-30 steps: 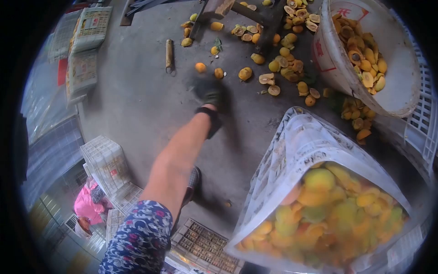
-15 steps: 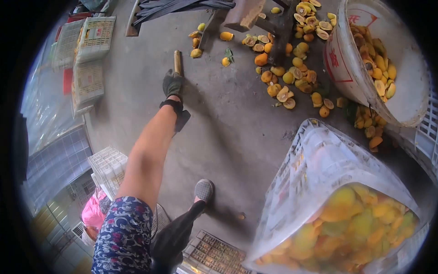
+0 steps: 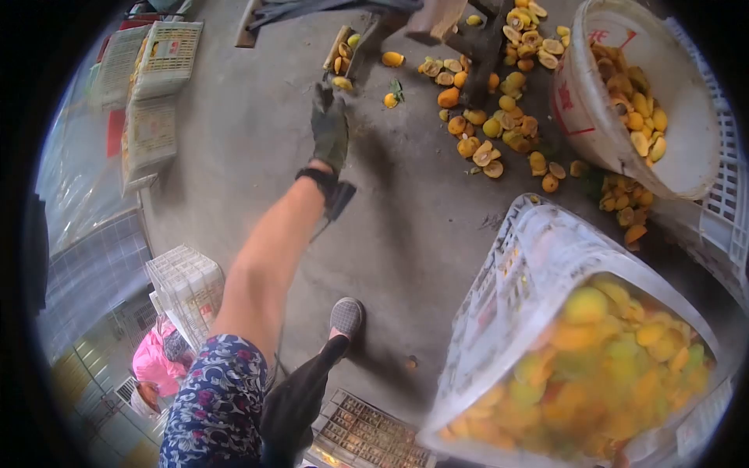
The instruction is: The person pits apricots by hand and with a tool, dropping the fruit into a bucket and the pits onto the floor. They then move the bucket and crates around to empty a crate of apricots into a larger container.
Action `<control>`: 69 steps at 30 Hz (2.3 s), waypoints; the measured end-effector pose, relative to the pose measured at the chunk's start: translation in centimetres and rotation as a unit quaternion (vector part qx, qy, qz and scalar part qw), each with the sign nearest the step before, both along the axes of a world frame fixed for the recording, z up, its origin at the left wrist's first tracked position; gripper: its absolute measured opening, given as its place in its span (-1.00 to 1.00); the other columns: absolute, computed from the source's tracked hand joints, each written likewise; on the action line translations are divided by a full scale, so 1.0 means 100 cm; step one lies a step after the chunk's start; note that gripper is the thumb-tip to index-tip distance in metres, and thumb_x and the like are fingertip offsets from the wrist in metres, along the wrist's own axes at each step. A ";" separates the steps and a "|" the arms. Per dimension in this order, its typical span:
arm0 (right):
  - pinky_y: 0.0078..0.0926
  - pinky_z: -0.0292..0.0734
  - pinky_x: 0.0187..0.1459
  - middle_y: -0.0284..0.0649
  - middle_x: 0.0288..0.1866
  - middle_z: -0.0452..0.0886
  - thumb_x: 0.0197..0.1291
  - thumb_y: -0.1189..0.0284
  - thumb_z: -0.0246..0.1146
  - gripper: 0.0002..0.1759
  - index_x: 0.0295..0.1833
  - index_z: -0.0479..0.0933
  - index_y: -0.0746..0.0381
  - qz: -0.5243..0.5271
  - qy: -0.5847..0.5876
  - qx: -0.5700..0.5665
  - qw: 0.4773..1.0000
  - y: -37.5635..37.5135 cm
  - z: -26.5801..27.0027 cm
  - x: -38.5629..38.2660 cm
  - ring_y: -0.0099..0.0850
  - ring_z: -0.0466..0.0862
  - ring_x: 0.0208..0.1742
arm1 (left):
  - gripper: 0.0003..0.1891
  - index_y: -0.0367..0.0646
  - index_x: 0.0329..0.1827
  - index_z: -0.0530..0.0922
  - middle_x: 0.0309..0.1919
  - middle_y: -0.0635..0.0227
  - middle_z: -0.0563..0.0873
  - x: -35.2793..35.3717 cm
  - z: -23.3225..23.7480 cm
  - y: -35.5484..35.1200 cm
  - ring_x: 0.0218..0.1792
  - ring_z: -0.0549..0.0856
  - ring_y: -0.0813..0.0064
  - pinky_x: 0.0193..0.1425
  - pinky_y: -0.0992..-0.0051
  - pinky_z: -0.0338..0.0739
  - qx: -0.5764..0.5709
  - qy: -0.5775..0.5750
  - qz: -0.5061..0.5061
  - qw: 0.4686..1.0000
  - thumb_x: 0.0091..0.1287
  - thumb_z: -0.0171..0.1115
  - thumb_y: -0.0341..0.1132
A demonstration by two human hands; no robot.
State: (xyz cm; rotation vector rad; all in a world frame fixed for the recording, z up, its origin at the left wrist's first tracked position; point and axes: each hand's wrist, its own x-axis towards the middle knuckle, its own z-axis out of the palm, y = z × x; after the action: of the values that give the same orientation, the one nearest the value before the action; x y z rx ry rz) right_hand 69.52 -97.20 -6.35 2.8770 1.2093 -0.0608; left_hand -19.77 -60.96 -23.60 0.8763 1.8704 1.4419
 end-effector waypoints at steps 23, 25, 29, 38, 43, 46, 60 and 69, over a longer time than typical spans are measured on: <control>-0.68 0.49 0.14 -0.03 0.26 0.51 0.47 0.22 0.00 -0.50 0.31 0.34 0.38 0.047 0.030 -0.213 0.975 0.083 0.027 -0.158 -0.39 0.59 0.15 | -0.57 -0.10 0.21 0.47 -0.01 0.09 0.62 0.285 0.282 -0.266 -0.03 0.64 0.08 0.01 0.19 0.56 -0.248 0.133 -0.220 0.934 0.31 0.17 -0.16; -0.69 0.49 0.13 -0.03 0.25 0.52 0.47 0.22 0.00 -0.50 0.31 0.35 0.37 0.055 0.018 -0.243 0.968 0.078 0.035 -0.167 -0.41 0.59 0.14 | -0.48 0.00 0.29 0.40 0.13 0.18 0.56 0.289 0.244 -0.284 0.08 0.61 0.14 0.09 0.26 0.52 -0.212 0.091 -0.246 0.941 0.32 0.20 -0.02; -0.71 0.50 0.12 -0.04 0.25 0.52 0.47 0.21 0.00 -0.50 0.30 0.35 0.37 0.071 -0.018 -0.296 0.952 0.071 0.055 -0.175 -0.43 0.60 0.14 | -0.59 -0.06 0.25 0.43 -0.03 0.13 0.58 0.277 0.246 -0.278 -0.08 0.64 0.13 -0.06 0.24 0.56 -0.201 0.128 -0.294 0.926 0.37 0.12 -0.17; -0.75 0.53 0.10 -0.06 0.25 0.52 0.47 0.20 0.00 -0.51 0.29 0.37 0.35 0.071 -0.027 -0.429 0.900 0.064 0.128 -0.253 -0.48 0.61 0.12 | -0.55 -0.02 0.28 0.43 0.01 0.15 0.62 0.111 0.266 -0.289 -0.09 0.69 0.13 -0.11 0.24 0.62 -0.164 0.182 -0.293 0.924 0.35 0.10 -0.13; -0.51 0.56 0.02 -0.09 0.13 0.57 0.34 0.33 0.13 -0.57 0.21 0.42 0.37 -0.024 0.348 -0.113 0.930 0.081 0.119 -0.377 -0.35 0.64 0.01 | -0.47 0.04 0.38 0.35 0.08 0.18 0.63 -0.014 0.292 -0.276 -0.07 0.70 0.12 -0.08 0.25 0.63 -0.249 0.244 -0.268 0.898 0.35 0.09 -0.08; -0.37 0.58 -0.02 -0.10 0.06 0.60 0.27 0.41 0.22 -0.60 0.17 0.46 0.38 -0.080 0.494 -0.004 0.866 0.108 0.138 -0.487 -0.28 0.65 -0.06 | -0.45 0.04 0.40 0.32 -0.03 0.25 0.67 -0.100 0.308 -0.253 -0.17 0.71 0.12 -0.13 0.25 0.63 -0.345 0.198 -0.281 0.873 0.36 0.08 -0.07; -0.42 0.48 -0.19 -0.29 -0.17 0.61 0.21 0.42 0.18 -0.69 0.00 0.53 0.39 0.295 0.392 -0.140 0.860 0.256 0.077 -0.852 -0.50 0.53 -0.23 | -0.65 0.15 0.08 0.56 -0.27 0.43 0.67 -0.526 0.270 -0.139 -0.31 0.65 0.35 -0.15 0.13 0.49 -0.270 0.559 -0.106 0.777 0.26 0.12 -0.04; -0.28 0.54 -0.12 -0.15 -0.29 0.63 0.15 0.42 0.16 -0.85 -0.22 0.60 0.18 0.662 -0.128 -0.044 0.737 0.404 0.063 -1.123 -0.25 0.65 -0.25 | -0.46 0.03 0.33 0.41 0.26 0.28 0.50 -0.755 0.277 -0.063 0.32 0.43 0.27 0.39 -0.13 0.16 -0.296 0.663 -0.017 0.688 0.25 0.19 -0.13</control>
State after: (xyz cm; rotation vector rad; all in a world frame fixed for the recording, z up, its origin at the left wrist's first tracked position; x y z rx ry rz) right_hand -42.81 -56.82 -0.09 1.2501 2.6255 0.2752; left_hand -95.28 -67.23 4.08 1.7766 2.9428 -0.2058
